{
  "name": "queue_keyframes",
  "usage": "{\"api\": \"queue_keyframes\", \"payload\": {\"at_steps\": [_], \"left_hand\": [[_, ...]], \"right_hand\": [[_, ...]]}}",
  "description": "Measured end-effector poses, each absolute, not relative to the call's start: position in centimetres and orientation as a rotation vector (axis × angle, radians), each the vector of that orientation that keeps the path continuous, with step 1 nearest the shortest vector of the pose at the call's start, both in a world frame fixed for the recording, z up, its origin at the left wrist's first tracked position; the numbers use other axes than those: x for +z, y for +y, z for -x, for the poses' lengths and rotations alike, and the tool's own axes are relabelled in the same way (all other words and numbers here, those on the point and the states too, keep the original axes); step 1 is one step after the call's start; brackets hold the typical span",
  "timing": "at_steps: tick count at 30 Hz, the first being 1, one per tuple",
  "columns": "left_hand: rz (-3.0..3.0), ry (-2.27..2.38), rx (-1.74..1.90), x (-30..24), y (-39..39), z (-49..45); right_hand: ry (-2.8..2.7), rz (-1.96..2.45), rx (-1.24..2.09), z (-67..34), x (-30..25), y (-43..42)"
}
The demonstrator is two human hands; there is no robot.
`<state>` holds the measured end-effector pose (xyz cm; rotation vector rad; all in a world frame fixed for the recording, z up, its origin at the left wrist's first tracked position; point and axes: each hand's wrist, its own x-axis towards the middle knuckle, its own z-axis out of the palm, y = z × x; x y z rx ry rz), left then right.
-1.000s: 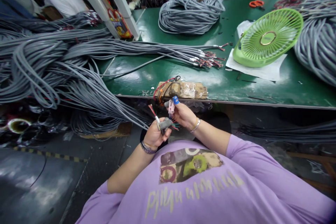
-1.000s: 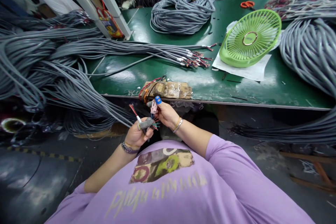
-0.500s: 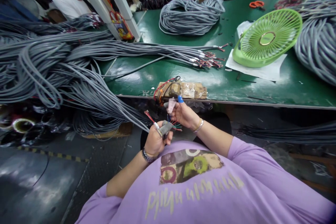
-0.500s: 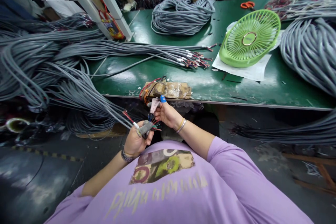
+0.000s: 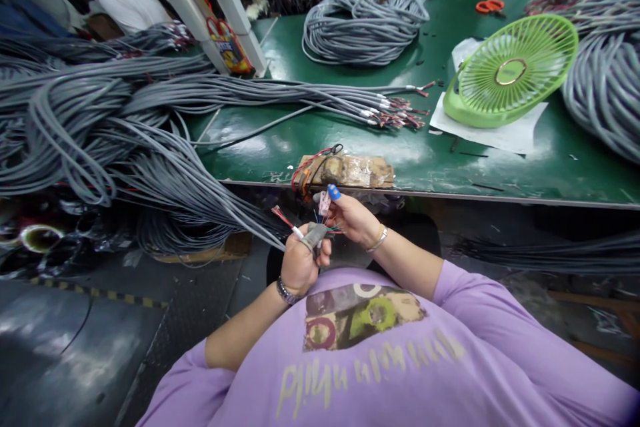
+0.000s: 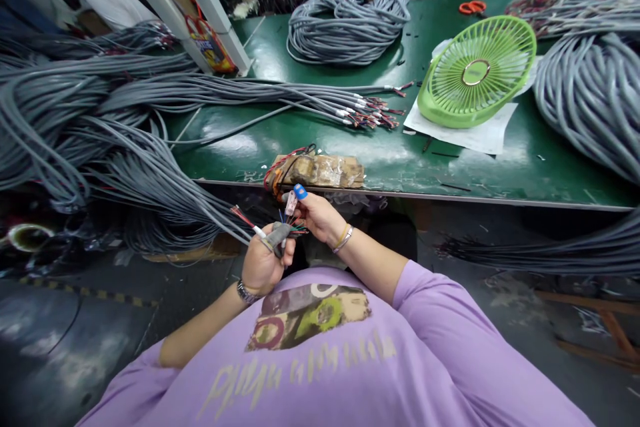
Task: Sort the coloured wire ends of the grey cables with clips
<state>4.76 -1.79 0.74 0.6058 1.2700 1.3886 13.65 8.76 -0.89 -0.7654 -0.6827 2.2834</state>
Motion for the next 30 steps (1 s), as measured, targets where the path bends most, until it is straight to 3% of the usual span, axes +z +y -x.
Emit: {"api": "queue_keyframes", "payload": {"at_steps": [17, 30], "left_hand": [[-0.62, 1.302, 1.378, 1.2, -2.8, -4.8], [-0.544, 1.285, 1.431, 1.2, -2.1, -5.0]], "right_hand": [[-0.633, 0.695, 2.444, -14.5, -1.2, 8.8], [-0.663, 0.654, 2.327, -13.4, -2.2, 8.8]]}}
